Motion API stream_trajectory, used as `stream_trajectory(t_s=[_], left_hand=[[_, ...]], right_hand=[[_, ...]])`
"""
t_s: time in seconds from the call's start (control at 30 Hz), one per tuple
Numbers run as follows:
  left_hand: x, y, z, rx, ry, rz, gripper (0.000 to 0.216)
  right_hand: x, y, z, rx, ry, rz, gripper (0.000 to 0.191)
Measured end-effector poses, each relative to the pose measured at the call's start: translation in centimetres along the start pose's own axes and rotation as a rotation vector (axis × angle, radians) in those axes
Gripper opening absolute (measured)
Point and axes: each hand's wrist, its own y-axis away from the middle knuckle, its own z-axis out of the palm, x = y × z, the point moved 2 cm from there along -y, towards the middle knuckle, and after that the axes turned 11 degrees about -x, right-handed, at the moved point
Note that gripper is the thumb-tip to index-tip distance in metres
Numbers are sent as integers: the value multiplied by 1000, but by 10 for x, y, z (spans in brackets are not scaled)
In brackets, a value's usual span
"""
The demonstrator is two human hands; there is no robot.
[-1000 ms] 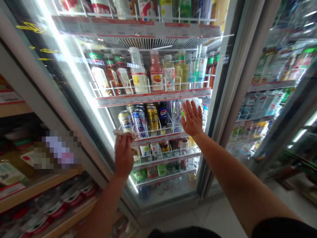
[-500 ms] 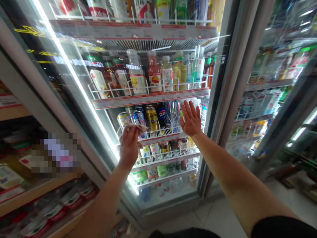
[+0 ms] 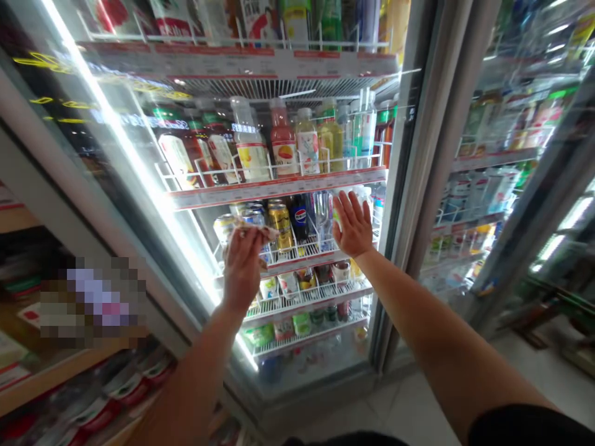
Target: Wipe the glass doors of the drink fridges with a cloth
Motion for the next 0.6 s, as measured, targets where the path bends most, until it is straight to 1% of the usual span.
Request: stream_trajectory(t_s=[0.03,0.07,0.1,0.17,0.23,0.27,0.3,0.33,0.4,0.43,0.5,0.53,0.57,0.6], left_hand=[[4,1,3,1,-33,36,68],[3,-5,1,-10,-36,53,66],[-2,-16,-4,-2,-35,52,62],[-21,-50,-25,55,-40,11,54],[-40,-86,-45,97,-35,-75,51],[-45,-100,-50,106,-17,-106,52],[-46,-108,-51,113,-7,-127,53],[-41,-111,-48,115,-4,-130,53],[-20,-102,-30,93,-16,-60,50],[-6,-92,-18,62,-28,8,50],[22,-75,3,-40,-34,188,51],[31,-70,10,-83,-35,252,51],[35,-70,12,-111,-38,283,50],[34,-76,10,-113,-44,282,48]], right_hand=[[0,0,0,14,9,-8,59],[0,0,0,22,16,-13,59],[0,0,0,23,19,-16,59],[1,0,1,7,12,-10,60],[1,0,2,-12,2,4,62],[1,0,2,-13,0,6,62],[1,0,3,-11,0,6,63],[1,0,3,-8,1,3,63],[1,0,3,-13,2,-1,64],[2,0,3,-21,2,0,65],[2,0,4,-30,6,1,66],[2,1,4,-26,11,0,66],[2,1,4,-17,15,-2,66],[2,1,4,-8,17,-6,65]])
